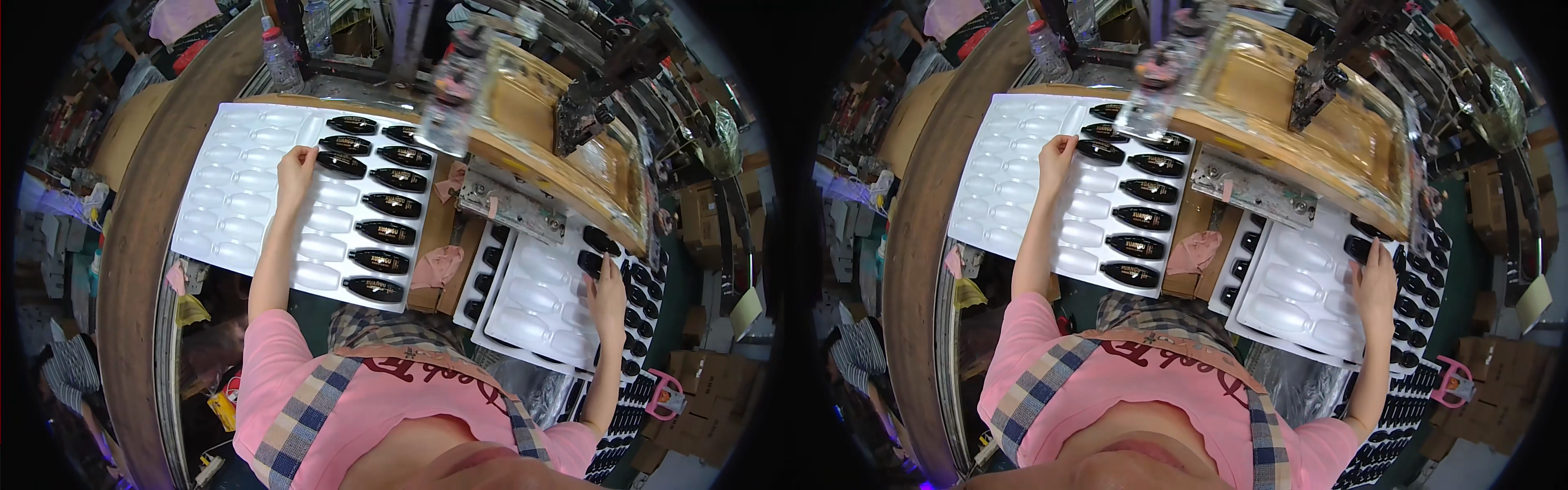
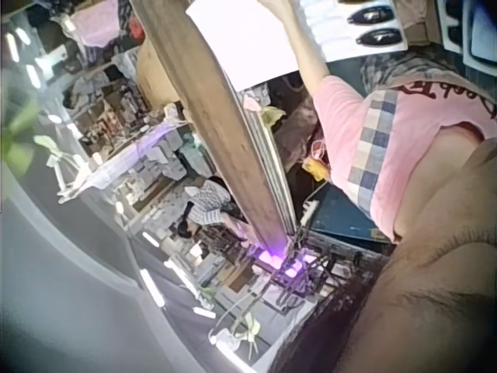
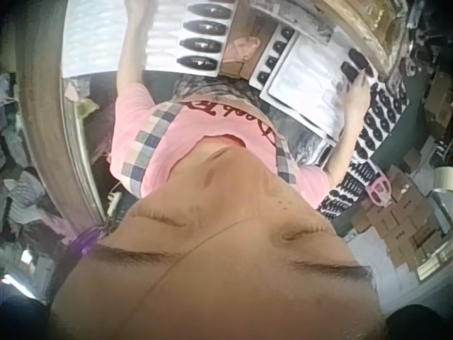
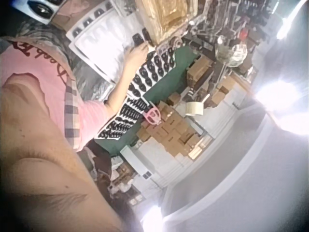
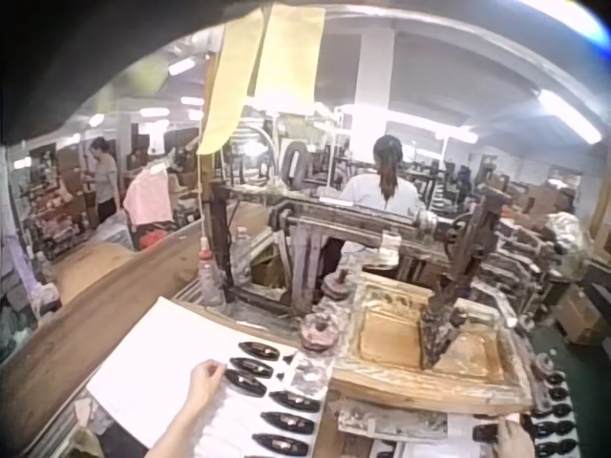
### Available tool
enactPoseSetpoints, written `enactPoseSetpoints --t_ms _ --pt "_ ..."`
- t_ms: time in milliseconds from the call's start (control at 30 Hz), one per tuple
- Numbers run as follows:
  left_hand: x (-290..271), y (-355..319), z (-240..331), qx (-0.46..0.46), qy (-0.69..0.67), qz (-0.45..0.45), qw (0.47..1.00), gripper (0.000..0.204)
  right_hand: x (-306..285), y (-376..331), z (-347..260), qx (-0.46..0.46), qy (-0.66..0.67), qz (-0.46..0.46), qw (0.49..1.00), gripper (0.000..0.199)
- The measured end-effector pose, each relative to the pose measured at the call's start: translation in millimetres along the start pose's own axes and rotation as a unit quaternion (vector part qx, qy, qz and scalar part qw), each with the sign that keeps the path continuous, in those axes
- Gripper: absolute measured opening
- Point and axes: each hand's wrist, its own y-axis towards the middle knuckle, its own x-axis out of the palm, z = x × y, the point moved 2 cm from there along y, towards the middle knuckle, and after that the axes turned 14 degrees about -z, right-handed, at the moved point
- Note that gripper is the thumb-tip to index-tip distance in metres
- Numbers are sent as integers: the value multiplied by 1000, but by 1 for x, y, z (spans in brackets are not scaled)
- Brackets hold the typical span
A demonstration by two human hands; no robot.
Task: Printing logos onto black plastic components using a manual screen printing press.
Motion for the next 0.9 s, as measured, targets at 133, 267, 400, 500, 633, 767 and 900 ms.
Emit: enactPoseSetpoints --t_ms 133,267,400,500,633,767,900 --pt "-4 -4 5 96 115 38 988 20 -16 -2 1 -7 -1 7 1000 52" --pt "5 -5 67 239 112 101 959 20 -21 -5 4 39 129 25 991 46" --pt "53 -3 153 249 15 -73 966 21 -34 2 -12 37 356 31 933 46" --pt "117 16 161 384 96 -120 911 26 -32 25 -26 -99 448 68 886 53" --pt "152 37 183 404 85 -162 896 25 -39 57 -50 -108 396 12 912 55" --pt "124 47 206 285 -211 -255 899 25 -53 87 -102 -174 470 1 865 57" --pt "64 31 194 205 -336 -212 895 25 -51 100 -138 -179 343 -4 922 63"
